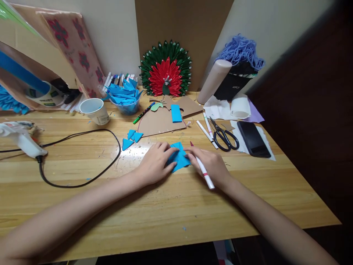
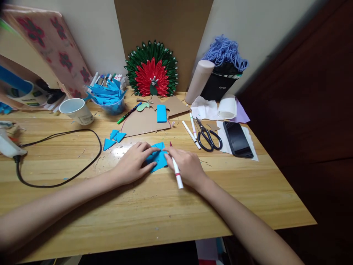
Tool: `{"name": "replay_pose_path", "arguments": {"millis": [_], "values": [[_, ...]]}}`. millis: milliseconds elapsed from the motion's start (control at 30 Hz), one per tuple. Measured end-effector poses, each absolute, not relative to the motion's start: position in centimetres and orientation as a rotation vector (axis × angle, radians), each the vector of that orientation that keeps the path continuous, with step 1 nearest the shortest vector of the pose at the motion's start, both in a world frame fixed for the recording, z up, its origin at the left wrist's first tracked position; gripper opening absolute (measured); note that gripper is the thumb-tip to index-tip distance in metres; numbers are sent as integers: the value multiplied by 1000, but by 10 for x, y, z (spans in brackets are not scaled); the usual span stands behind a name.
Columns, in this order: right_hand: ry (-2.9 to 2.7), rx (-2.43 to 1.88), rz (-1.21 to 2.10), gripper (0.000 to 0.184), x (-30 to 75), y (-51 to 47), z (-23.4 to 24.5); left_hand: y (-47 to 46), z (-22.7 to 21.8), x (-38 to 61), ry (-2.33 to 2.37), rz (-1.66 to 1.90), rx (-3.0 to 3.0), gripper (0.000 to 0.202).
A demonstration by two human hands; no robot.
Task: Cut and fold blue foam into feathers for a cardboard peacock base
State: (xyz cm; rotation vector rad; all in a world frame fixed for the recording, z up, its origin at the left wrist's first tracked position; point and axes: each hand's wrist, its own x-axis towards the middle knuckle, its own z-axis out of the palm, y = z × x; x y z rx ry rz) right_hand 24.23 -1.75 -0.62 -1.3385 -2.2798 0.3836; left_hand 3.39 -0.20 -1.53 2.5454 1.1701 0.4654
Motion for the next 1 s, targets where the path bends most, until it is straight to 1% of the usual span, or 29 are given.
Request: {"name": "replay_pose_path", "arguments": {"millis": [67, 133, 233, 333, 433, 600, 700, 867, 1000], "values": [[-2131, -1309, 611, 29, 245, -17, -4, -2, -17, 35, 1146, 447, 2552, 40], [-1965, -1230, 878, 32, 249, -17, -3, 0, -17, 34, 1124, 428, 2546, 42], [-1754, -1163, 1197, 21, 252, -14, -8, 5, -17, 30, 1077, 418, 2539, 43], [-1686, -1196, 1364, 10, 253, -8, -17, 10, -18, 26, 997, 376, 2564, 44], [-1674, -1281, 1385, 7, 252, -4, -26, 13, -19, 25, 931, 310, 2575, 46], [-1753, -1365, 1228, 6, 250, -3, -30, 13, -19, 26, 917, 270, 2560, 48], [-1815, -1368, 1191, 4, 250, -4, -29, 13, -20, 26, 916, 259, 2552, 47], [-1917, -1319, 1251, 4, 253, -3, -23, 13, -21, 26, 913, 273, 2543, 47], [-1994, -1250, 1393, 6, 258, 0, -18, 13, -21, 25, 906, 290, 2544, 47]]}}
